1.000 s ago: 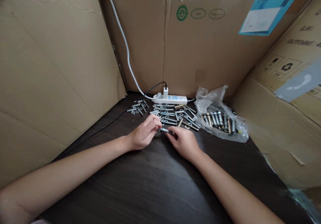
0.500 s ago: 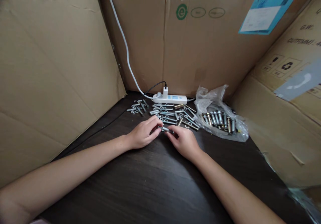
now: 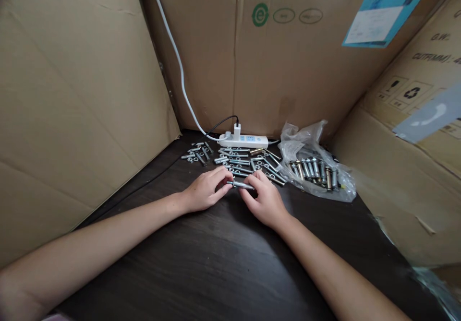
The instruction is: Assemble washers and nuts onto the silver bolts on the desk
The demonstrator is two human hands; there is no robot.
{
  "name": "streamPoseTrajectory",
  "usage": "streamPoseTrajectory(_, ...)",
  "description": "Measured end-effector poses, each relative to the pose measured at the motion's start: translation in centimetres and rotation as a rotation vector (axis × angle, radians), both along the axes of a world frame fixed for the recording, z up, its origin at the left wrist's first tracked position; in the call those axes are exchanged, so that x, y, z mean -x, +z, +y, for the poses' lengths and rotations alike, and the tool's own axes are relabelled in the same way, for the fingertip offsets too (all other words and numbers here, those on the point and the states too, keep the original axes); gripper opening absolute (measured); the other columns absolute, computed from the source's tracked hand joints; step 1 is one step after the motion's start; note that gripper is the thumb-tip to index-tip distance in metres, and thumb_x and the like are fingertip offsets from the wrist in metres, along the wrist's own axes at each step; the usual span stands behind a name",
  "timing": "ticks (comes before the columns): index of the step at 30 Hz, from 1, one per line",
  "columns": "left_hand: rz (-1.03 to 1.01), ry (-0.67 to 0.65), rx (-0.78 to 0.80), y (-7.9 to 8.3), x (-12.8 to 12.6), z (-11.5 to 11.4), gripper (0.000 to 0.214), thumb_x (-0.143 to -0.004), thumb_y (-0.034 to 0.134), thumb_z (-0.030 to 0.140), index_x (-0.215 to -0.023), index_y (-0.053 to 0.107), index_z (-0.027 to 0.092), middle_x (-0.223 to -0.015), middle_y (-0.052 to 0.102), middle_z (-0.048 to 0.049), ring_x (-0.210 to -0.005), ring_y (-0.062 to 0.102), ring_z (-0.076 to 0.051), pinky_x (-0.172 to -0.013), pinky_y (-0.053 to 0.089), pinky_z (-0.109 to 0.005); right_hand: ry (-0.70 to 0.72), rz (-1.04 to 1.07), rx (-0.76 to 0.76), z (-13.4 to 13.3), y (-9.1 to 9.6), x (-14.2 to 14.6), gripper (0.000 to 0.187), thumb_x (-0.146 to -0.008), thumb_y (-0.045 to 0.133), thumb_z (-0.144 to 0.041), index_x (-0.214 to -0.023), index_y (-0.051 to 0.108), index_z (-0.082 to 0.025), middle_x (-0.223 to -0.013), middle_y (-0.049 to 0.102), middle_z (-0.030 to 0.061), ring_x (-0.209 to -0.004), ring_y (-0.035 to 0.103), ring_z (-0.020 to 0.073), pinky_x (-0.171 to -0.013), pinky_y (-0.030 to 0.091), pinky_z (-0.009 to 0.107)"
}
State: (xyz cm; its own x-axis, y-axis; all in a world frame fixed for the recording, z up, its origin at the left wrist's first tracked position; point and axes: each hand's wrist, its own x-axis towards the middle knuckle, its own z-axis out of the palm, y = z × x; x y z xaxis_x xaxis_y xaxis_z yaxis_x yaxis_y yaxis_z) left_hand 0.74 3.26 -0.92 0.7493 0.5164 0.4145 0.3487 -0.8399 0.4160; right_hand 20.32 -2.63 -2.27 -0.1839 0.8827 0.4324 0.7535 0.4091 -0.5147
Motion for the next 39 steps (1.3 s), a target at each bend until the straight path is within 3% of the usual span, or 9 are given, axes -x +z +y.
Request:
streamPoseTrajectory(6,0.023,-0.071,-0.03,0.0,-0.1,-0.2,0.01,-0.088,0.045,0.019,-0.098,0.048,0.016,-0.093,0.055,-0.0043,-0.082,0.054,-0.015,-0.073,0.044,-0.026,0.078,0.145,0.168,-0.3,0.1,0.2,0.015,-0.084,0.05,-0.034,-0.09,0.052,-0.02,-0.066,0.053,-0.0018,-0.056,0.047,0.0126,-0.054,0.039,0.023)
streamPoseTrajectory(14,0.081,-0.119,-0.111,0.0,-0.1,-0.4,0.014,-0.091,0.04,0.021,-0.1,0.048,0.017,-0.097,0.055,-0.0061,-0.088,0.054,-0.017,-0.079,0.045,-0.03,0.14,0.178,0.162,-0.4,0.4,0.4,0.022,-0.085,0.054,-0.037,-0.093,0.062,-0.018,-0.077,0.065,0.0019,-0.064,0.056,0.0142,-0.062,0.044,0.024)
streamPoseTrajectory(17,0.097,-0.069,-0.122,0.2,-0.1,-0.4,0.017,-0.088,0.043,0.021,-0.104,0.047,0.017,-0.1,0.055,-0.0068,-0.09,0.053,-0.019,-0.081,0.045,-0.032,0.1,0.188,0.134,-0.3,0.3,0.3,0.018,-0.084,0.055,-0.034,-0.089,0.062,-0.018,-0.076,0.064,0.0009,-0.065,0.056,0.0142,-0.063,0.044,0.024)
streamPoseTrajectory(23,0.213,0.169,-0.172,-0.8,0.1,0.6,0.018,-0.084,0.048,0.019,-0.102,0.05,0.016,-0.1,0.055,-0.0065,-0.093,0.05,-0.021,-0.081,0.042,-0.036,-0.011,0.223,0.12,0.0,0.1,0.2,0.015,-0.081,0.057,-0.033,-0.084,0.058,-0.018,-0.067,0.057,-0.0016,-0.058,0.05,0.0123,-0.055,0.041,0.022)
streamPoseTrajectory(39,0.224,0.187,-0.156,-1.0,-0.1,0.7,0.005,-0.086,0.048,0.021,-0.085,0.05,0.017,-0.087,0.056,-0.0028,-0.085,0.047,-0.019,-0.075,0.038,-0.032,-0.003,0.164,0.093,0.0,-0.1,0.0,0.017,-0.082,0.056,-0.034,-0.086,0.059,-0.018,-0.066,0.058,-0.0018,-0.057,0.052,0.0124,-0.056,0.041,0.022)
